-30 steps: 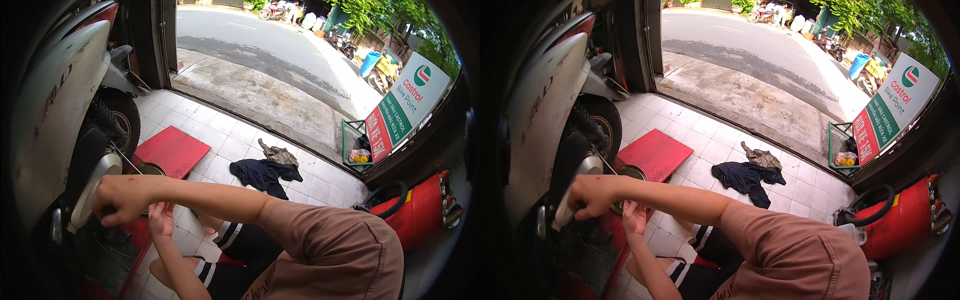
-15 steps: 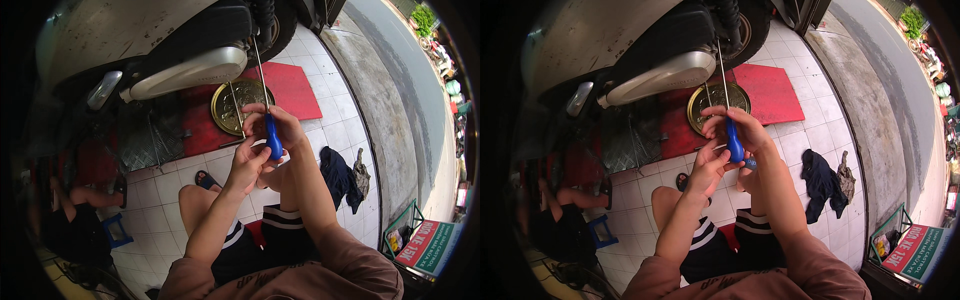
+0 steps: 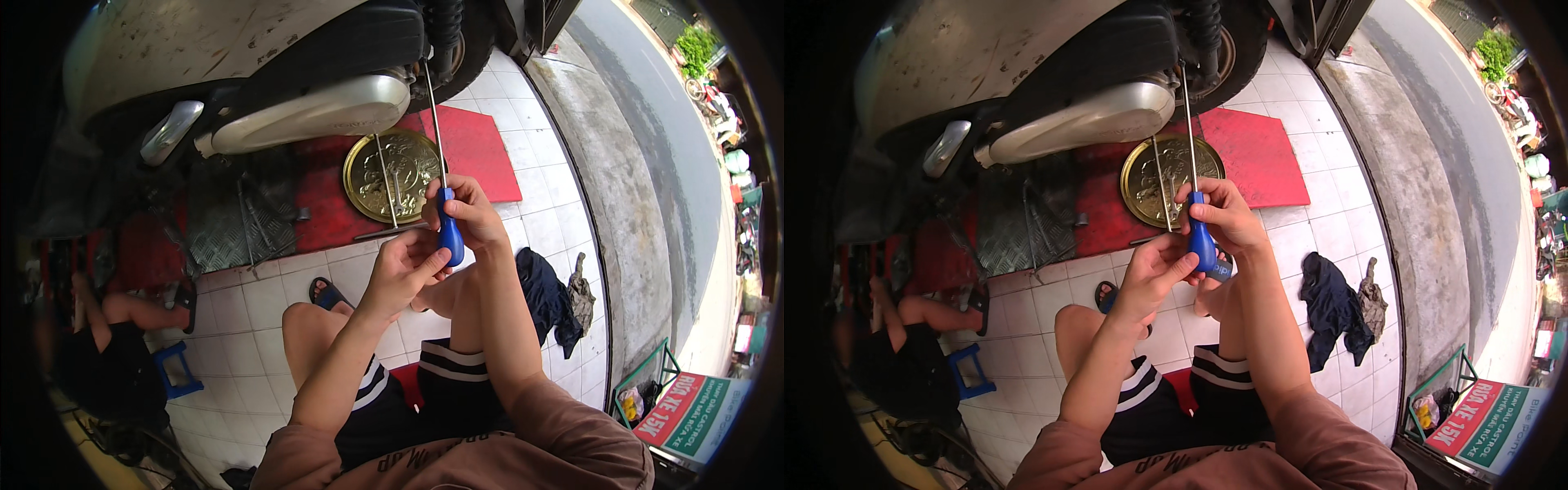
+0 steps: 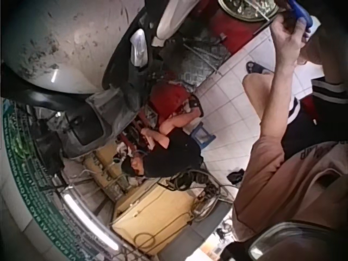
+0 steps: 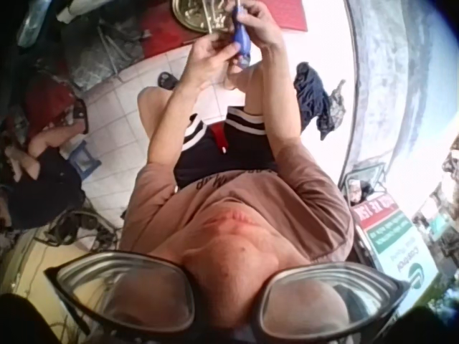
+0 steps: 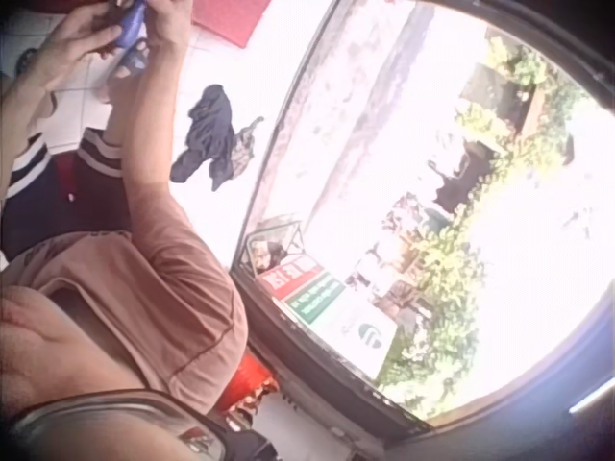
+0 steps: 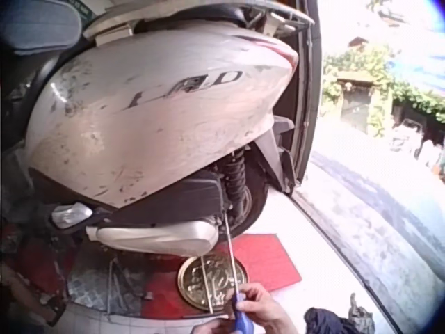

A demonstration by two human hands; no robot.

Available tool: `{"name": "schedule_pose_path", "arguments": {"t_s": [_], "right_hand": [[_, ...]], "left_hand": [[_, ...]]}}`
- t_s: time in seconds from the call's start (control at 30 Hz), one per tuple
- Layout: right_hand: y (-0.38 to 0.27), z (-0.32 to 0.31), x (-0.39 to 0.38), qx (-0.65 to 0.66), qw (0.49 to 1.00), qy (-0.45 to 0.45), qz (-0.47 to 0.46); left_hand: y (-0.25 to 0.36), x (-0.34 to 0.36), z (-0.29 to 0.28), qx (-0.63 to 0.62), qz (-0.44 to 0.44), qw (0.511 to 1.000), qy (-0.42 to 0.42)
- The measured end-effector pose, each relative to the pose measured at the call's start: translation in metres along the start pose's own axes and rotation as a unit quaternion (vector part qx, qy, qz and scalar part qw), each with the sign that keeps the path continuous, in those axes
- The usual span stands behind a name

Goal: The person sits on a low stool and uses a blue screwdriver to loosen and remove a bolt from the side panel of a white scooter. They then switch to a T-handle wrench to continue working on the same bolt area, manipulating the tool with both hands.

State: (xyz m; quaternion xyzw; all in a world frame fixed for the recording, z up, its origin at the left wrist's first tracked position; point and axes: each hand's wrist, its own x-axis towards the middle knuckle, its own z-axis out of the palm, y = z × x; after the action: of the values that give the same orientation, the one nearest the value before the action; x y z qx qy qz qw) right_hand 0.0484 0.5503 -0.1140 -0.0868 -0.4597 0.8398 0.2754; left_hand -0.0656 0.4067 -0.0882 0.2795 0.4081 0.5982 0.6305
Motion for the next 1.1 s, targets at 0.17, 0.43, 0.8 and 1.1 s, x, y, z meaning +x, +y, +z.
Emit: {"name": "schedule_pose_path", "arguments": {"t_s": [0.17,0.43,0.8,1.1], "right_hand": [[-0.001,0.014,0.017,-0.012,0.992,0.121,-0.033],[-0.063,-0.008,0.124,-0.223,0.944,0.215,-0.109],[-0.047,-0.002,0.163,-0.279,0.858,0.396,-0.172],[-0.047,0.001,0.165,-0.344,0.837,0.389,-0.172]], "left_hand": [[0.0,-0.002,0.002,0.022,0.013,1.0,0.018],[-0.001,0.006,0.011,-0.015,-0.002,0.999,-0.049],[0.012,-0.005,-0.005,-0.025,-0.006,0.999,-0.046],[0.004,-0.003,-0.009,0.029,0.017,0.999,-0.012]]}}
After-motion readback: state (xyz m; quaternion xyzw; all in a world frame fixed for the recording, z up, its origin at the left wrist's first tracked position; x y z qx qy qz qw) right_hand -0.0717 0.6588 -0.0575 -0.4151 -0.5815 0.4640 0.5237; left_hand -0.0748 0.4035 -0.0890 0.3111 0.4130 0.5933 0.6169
